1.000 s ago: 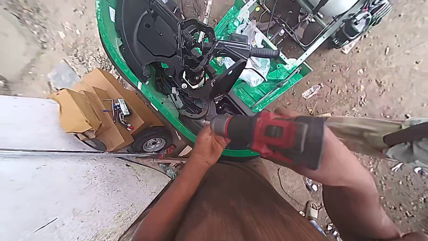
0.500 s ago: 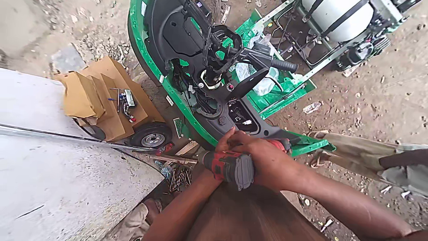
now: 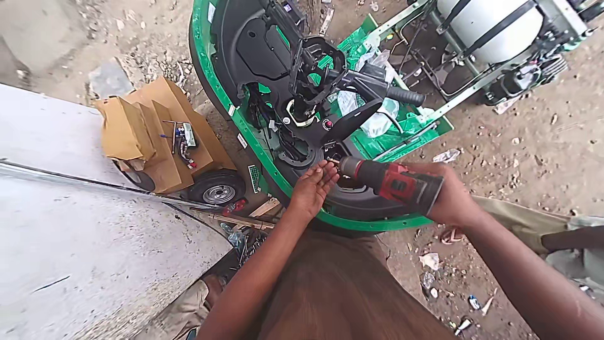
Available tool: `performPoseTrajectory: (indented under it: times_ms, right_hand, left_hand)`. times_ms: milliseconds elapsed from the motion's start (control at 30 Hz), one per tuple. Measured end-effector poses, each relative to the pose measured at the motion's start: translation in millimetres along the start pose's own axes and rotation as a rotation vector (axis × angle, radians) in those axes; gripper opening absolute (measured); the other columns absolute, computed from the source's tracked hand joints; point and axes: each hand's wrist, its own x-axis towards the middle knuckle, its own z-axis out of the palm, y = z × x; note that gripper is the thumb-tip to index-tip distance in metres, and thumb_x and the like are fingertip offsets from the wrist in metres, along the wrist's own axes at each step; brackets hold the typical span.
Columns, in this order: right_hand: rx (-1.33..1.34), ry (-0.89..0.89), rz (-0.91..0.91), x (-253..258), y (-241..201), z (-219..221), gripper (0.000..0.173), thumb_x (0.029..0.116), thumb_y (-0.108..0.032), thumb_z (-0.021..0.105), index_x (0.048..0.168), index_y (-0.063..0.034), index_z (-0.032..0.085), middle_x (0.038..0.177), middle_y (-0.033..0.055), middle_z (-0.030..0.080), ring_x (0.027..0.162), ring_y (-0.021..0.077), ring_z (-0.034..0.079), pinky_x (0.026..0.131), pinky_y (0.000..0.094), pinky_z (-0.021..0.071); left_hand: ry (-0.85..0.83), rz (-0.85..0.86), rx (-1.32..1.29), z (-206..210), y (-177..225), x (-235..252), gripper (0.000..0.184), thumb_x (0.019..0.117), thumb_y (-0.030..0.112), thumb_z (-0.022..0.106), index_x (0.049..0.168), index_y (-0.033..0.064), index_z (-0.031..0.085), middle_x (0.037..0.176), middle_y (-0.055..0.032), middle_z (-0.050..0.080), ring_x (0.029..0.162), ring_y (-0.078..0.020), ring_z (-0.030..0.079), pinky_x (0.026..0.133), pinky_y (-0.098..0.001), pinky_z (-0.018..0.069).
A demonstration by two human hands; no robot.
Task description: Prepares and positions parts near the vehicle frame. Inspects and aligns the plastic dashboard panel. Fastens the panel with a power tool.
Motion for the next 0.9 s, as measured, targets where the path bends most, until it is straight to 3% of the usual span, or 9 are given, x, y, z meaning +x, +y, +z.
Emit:
performPoseTrajectory:
  times_ms: [133,267,367,533,700,900]
  right_hand:
    - [-0.024,0.051,-0.012,4,43,3,0.037,0.0725,-0.028,0.074,0.104,-0.0075,0.075,0.089,-0.0036,0.075,0.083,-0.0031,0.069,0.077,0.0211,0.0579]
    - [-0.070,-0.010,0.039,8,61,8,0.047,0.0697,-0.021,0.076,0.115,-0.0082,0.076,0.098,0.0031,0.076,0.091,0.0093,0.071,0.084,0.0357,0.0579]
    - [-0.069,-0.037,0.038,11,76,16,0.051,0.0701,-0.018,0.077,0.120,-0.0089,0.075,0.102,0.0067,0.077,0.095,0.0178,0.073,0.086,0.0454,0.0582]
    - [-0.014,-0.033,0.026,12,91,20,0.047,0.0691,-0.014,0.077,0.116,-0.0061,0.075,0.097,0.0056,0.077,0.090,0.0125,0.073,0.083,0.0362,0.0593]
    - [-0.033,-0.052,0.048,15,101,22,0.041,0.0697,-0.018,0.077,0.110,-0.0082,0.076,0.092,0.0053,0.076,0.085,0.0148,0.073,0.078,0.0408,0.0591]
    - [-0.032,-0.082,0.047,21,106,26,0.046,0.0688,-0.016,0.078,0.114,-0.0076,0.076,0.095,0.0068,0.076,0.087,0.0176,0.073,0.079,0.0434,0.0586]
  left_hand:
    - [-0.037,0.012,-0.159,11,-12,30,0.028,0.1114,0.020,0.041,0.135,0.0093,0.053,0.122,-0.0071,0.069,0.106,-0.0188,0.071,0.096,-0.0350,0.0583]
    - [-0.116,0.027,-0.188,28,-24,39,0.034,0.1132,0.023,0.033,0.133,0.0098,0.057,0.123,-0.0052,0.069,0.108,-0.0167,0.070,0.096,-0.0324,0.0570]
    - [-0.114,0.039,-0.168,33,-29,45,0.032,0.1129,0.025,0.035,0.130,0.0135,0.059,0.119,-0.0021,0.070,0.106,-0.0135,0.070,0.094,-0.0300,0.0574]
    - [-0.063,0.038,-0.116,34,-38,57,0.028,0.1121,0.030,0.039,0.124,0.0182,0.061,0.109,0.0033,0.071,0.098,-0.0082,0.071,0.088,-0.0257,0.0584]
    - [-0.047,0.032,-0.166,33,-43,74,0.027,0.1126,0.028,0.037,0.118,0.0176,0.061,0.105,0.0023,0.070,0.096,-0.0102,0.070,0.089,-0.0291,0.0585]
    - [-0.006,0.023,-0.175,31,-46,81,0.026,0.1121,0.029,0.039,0.116,0.0179,0.062,0.102,0.0038,0.070,0.094,-0.0078,0.070,0.087,-0.0268,0.0585]
